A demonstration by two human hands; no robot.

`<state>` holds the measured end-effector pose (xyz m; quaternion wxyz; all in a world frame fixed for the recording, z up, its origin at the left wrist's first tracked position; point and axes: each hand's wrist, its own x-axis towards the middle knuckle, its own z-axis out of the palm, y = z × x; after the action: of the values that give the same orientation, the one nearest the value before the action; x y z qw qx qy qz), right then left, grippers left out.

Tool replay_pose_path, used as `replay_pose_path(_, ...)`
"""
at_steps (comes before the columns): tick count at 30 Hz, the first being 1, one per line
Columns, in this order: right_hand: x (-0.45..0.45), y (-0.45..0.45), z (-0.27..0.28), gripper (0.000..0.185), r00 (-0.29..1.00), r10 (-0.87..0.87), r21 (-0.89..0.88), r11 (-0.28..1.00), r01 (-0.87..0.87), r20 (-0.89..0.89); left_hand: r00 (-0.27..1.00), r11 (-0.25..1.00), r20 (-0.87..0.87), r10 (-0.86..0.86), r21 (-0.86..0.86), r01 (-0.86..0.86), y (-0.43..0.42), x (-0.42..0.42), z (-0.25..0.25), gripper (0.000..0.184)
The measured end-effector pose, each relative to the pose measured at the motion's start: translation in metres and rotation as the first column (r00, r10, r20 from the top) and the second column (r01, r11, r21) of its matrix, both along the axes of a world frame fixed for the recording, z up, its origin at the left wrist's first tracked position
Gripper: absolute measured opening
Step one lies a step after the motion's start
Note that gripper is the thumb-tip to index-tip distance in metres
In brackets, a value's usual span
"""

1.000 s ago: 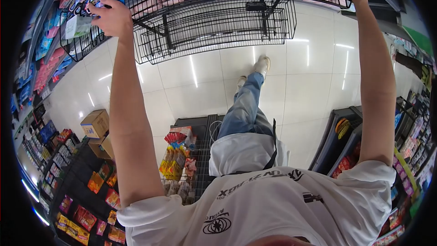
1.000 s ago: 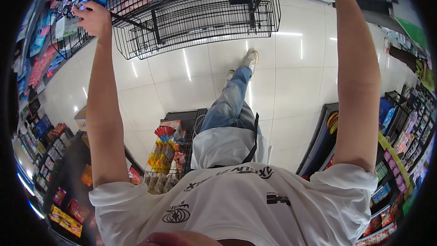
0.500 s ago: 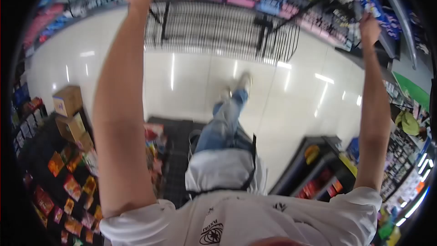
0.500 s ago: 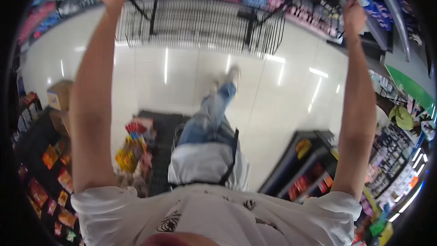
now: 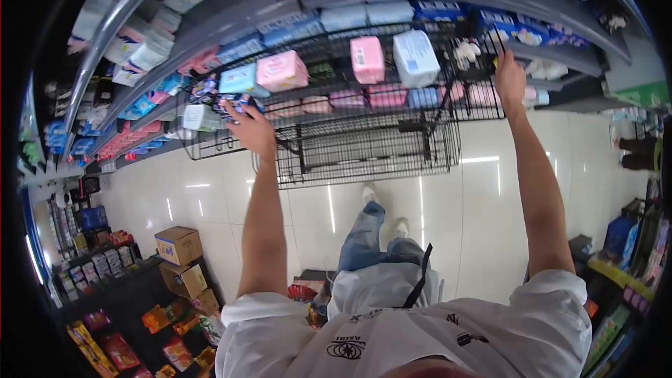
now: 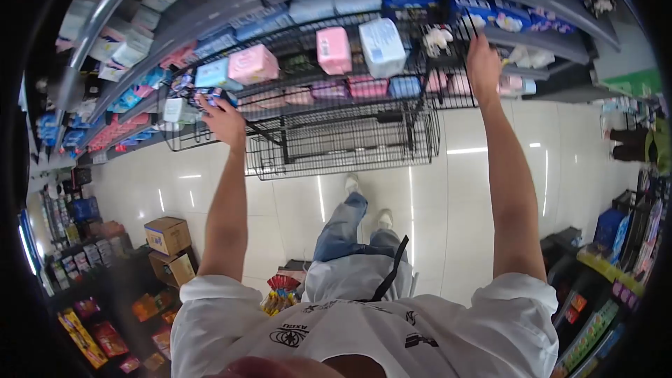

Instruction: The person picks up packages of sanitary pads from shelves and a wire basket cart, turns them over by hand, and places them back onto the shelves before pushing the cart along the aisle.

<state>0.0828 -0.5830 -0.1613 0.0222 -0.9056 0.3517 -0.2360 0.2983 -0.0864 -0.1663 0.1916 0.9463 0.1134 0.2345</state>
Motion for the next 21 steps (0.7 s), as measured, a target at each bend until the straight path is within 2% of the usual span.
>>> replay_pose_path(2,-0.001,-0.004,-0.008,0.029,0.999,0.0,-0.002,1.0,0.0,0.036,0.999,1.0,0.042,-0.021,0.005,0.021,0.003,0.001,-0.003,0.052)
replay_pose_path(6,0.002,0.015,0.013,0.029,0.996,-0.027,0.05,0.998,0.023,0.084,1.0,0.999,0.013,-0.013,-0.049,0.013,-0.001,0.0,0.008,0.052)
replay_pose_path(8,0.002,0.015,0.011,0.03,0.995,-0.006,-0.022,1.0,0.008,0.101,1.0,0.997,0.007,0.0,-0.074,0.001,0.004,0.005,0.004,0.052)
replay_pose_path(11,0.003,0.015,0.014,0.031,0.999,-0.041,0.013,0.999,0.041,0.031,0.999,0.996,-0.027,-0.027,-0.083,0.024,0.004,0.004,0.002,0.053)
replay_pose_path(15,0.005,0.022,0.023,0.031,0.999,-0.035,0.042,0.999,0.034,0.029,1.0,0.998,-0.014,-0.004,-0.061,0.003,0.005,0.004,0.003,0.055)
replay_pose_path(18,0.004,0.014,0.013,0.029,0.998,-0.008,-0.041,0.999,0.011,0.062,1.0,0.993,-0.011,-0.02,-0.121,0.018,0.005,0.001,0.007,0.054)
replay_pose_path(21,0.003,0.007,0.009,0.029,0.998,-0.023,-0.063,0.998,0.026,0.059,1.0,0.994,0.022,-0.016,-0.104,0.018,0.003,0.001,0.005,0.053)
